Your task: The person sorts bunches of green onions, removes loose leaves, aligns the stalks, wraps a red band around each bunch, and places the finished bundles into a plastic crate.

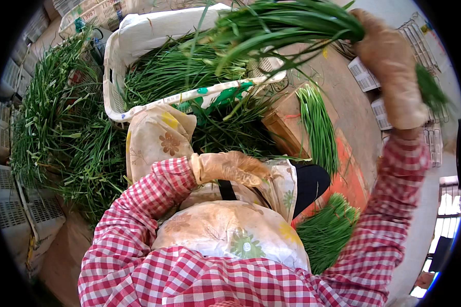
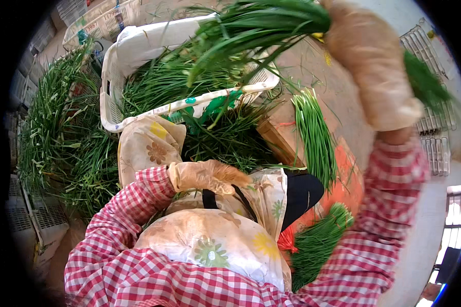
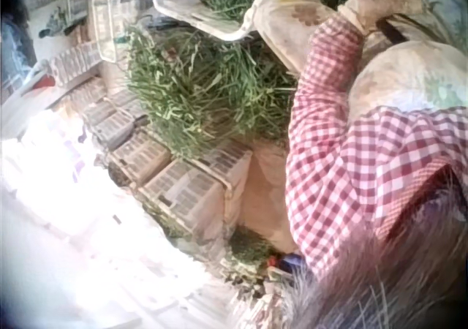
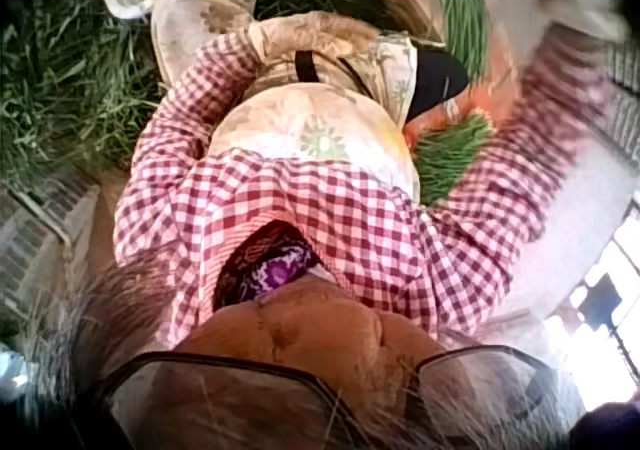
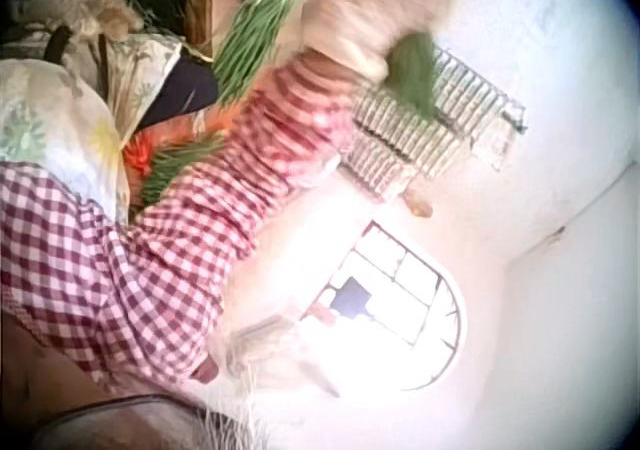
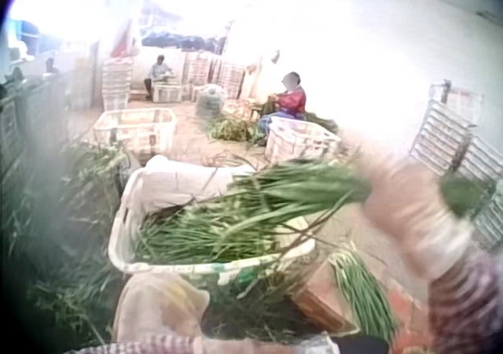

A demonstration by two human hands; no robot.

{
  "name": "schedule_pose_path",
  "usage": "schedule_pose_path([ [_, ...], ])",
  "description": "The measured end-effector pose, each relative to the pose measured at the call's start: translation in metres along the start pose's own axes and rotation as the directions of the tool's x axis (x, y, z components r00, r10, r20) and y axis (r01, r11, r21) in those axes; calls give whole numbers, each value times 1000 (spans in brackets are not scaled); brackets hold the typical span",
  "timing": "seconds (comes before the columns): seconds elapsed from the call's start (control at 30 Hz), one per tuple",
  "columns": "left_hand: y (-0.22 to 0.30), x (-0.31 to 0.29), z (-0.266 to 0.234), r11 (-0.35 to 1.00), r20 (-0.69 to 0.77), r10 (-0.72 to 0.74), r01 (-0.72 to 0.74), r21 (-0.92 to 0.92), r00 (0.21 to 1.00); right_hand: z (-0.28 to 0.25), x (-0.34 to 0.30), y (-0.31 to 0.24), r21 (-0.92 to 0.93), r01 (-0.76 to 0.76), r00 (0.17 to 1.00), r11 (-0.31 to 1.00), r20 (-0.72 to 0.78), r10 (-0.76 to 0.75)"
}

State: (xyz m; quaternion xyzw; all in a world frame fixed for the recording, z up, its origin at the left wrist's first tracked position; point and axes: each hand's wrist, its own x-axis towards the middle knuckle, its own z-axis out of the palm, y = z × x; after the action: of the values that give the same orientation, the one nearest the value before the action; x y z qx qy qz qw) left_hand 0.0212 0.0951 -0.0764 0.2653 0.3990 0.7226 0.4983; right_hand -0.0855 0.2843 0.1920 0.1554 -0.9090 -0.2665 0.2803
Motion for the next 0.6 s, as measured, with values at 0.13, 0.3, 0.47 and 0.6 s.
schedule_pose_path([
  [0.13, -8, 23, -14, 964, -150, 174, -200, -175, 973, 55, -49, -73, 256, 2, 989, 967, -143, 36],
  [0.3, -28, 17, -45, 710, -365, 412, -545, -446, 835, 69, -142, -166, 356, 29, 982, 934, 164, -93],
  [0.47, -71, 30, -59, 416, -303, 534, -557, -719, 789, 65, -212, -216, 543, -31, 843, 839, 465, -270],
  [0.6, -77, 7, -83, 405, -491, 524, -711, -575, 696, 65, -201, -201, 828, 3, 826, 561, 314, -468],
])
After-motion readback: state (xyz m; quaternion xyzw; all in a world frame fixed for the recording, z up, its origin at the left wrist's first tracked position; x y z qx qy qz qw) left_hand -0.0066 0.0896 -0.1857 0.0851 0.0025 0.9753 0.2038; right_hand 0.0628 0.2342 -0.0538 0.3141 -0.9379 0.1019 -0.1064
